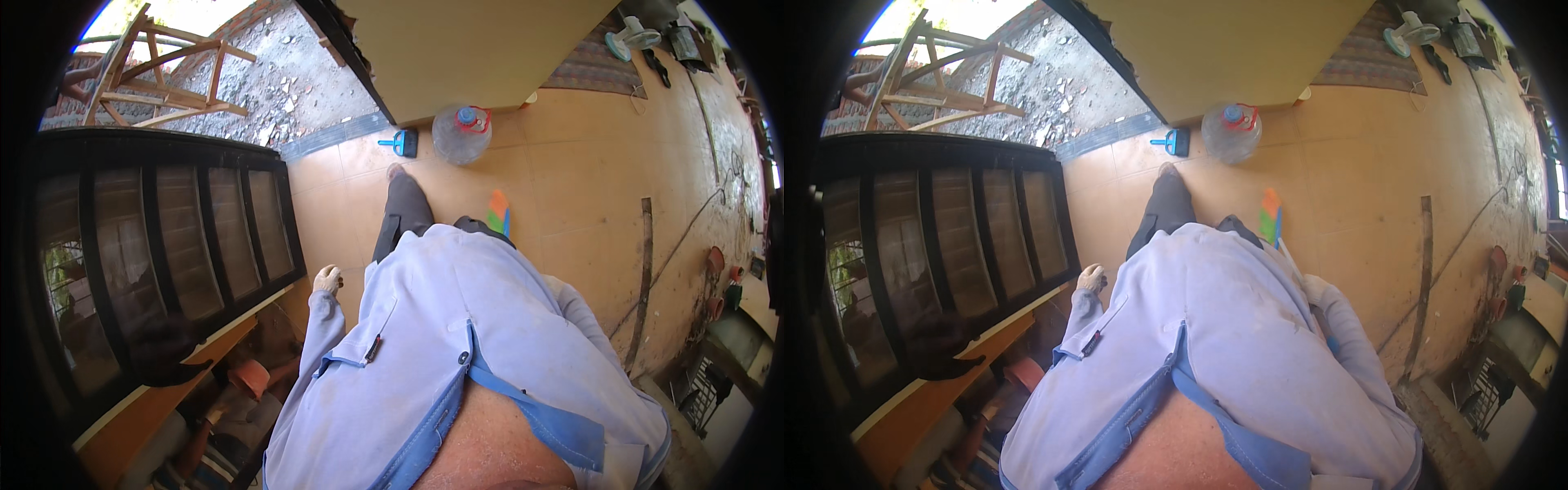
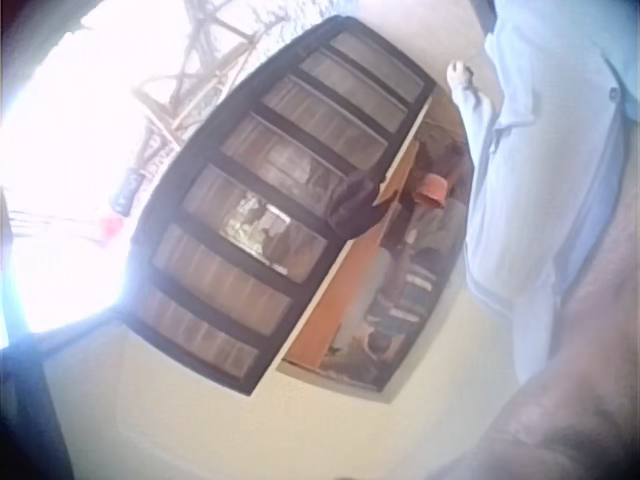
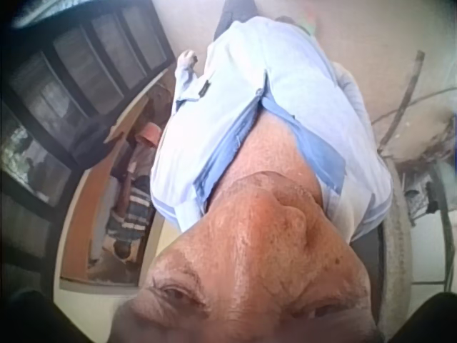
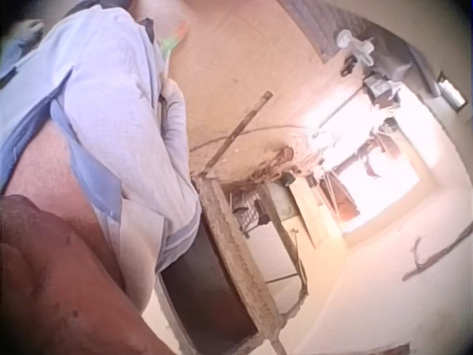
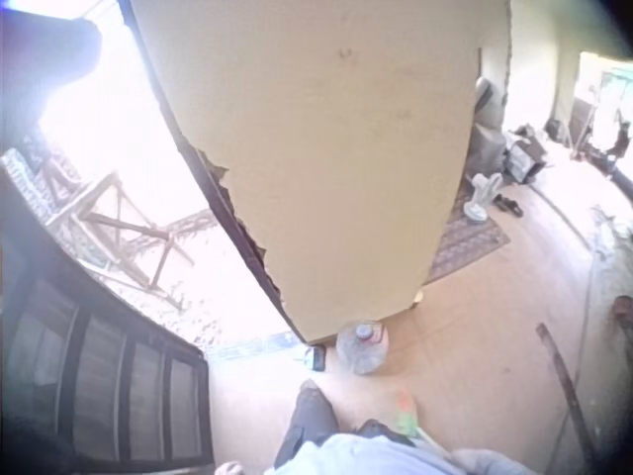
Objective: The person uses an angle grinder on the floor, then switches to a broom to sweep debris. They move a plastic bag and a water bottle to clear the area before sweeping.
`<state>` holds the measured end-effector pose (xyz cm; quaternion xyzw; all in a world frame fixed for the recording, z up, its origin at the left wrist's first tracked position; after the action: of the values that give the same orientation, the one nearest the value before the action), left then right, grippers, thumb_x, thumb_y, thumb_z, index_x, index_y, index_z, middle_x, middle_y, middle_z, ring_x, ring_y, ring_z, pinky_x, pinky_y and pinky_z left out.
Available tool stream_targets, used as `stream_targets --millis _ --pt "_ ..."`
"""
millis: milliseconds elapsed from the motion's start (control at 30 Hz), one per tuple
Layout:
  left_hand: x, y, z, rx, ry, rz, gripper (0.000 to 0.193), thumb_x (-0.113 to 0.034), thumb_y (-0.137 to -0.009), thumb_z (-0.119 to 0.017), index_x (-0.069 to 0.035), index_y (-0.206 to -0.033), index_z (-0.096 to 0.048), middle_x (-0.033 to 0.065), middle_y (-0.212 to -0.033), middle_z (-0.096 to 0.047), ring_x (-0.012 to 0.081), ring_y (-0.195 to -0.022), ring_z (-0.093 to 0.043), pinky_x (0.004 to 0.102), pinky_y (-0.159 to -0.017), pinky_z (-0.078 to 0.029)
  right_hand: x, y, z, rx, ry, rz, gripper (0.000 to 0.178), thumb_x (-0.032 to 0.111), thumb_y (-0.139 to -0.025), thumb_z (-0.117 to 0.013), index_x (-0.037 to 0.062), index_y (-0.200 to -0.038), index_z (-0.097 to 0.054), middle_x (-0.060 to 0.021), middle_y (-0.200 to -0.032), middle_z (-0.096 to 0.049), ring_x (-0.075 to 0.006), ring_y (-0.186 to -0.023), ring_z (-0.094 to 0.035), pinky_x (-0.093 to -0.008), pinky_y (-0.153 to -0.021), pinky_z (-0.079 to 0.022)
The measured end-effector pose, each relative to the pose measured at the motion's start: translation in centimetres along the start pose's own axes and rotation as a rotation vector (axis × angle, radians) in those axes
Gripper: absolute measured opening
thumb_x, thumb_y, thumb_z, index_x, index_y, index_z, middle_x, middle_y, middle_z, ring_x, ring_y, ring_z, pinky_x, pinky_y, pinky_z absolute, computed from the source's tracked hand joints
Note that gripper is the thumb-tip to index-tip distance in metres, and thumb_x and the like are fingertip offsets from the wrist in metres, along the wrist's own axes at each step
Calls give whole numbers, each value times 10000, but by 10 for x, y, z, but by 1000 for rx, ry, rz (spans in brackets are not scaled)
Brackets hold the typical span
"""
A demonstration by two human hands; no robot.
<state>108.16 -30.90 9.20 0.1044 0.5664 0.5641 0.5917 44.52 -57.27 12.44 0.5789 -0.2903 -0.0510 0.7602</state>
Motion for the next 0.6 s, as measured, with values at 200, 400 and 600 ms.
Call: stream_targets --millis 200,400,600 --pt "38 19 -27 18 -99 -40 396 -200 -938 -655 15 -1270 -633 131 -941 -708 203 -763 -677 356 -651 -561 -5 4 13 62 399 29 210 126 -892 -568 -3 -1009 -684 -201 -805 -695 -276 -677 -696 -423 -610 -570" --pt "49 16 -35 176 -318 117 444 -245 -915 -658 -1 -1286 -636 122 -886 -723 181 -702 -668 344 -622 -534 67 74 21 70 292 11 187 123 -877 -559 -21 -974 -629 -151 -714 -632 -248 -577 -642 -387 -504 -524" --pt "0 35 -7 93 36 12 429 -202 -947 -628 21 -1313 -606 112 -958 -703 185 -783 -671 336 -660 -540 182 153 35 116 258 -73 260 134 -874 -543 -27 -1077 -567 -148 -696 -600 -242 -524 -619 -363 -450 -502"
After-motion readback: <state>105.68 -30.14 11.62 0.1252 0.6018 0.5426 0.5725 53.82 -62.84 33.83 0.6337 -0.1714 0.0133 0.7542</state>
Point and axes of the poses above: each hand's wrist, its own y-axis away from the middle knuckle, its own z-axis out of the back of the hand, x = y × z, the point moved 3 cm from there along -y, towards the middle knuckle
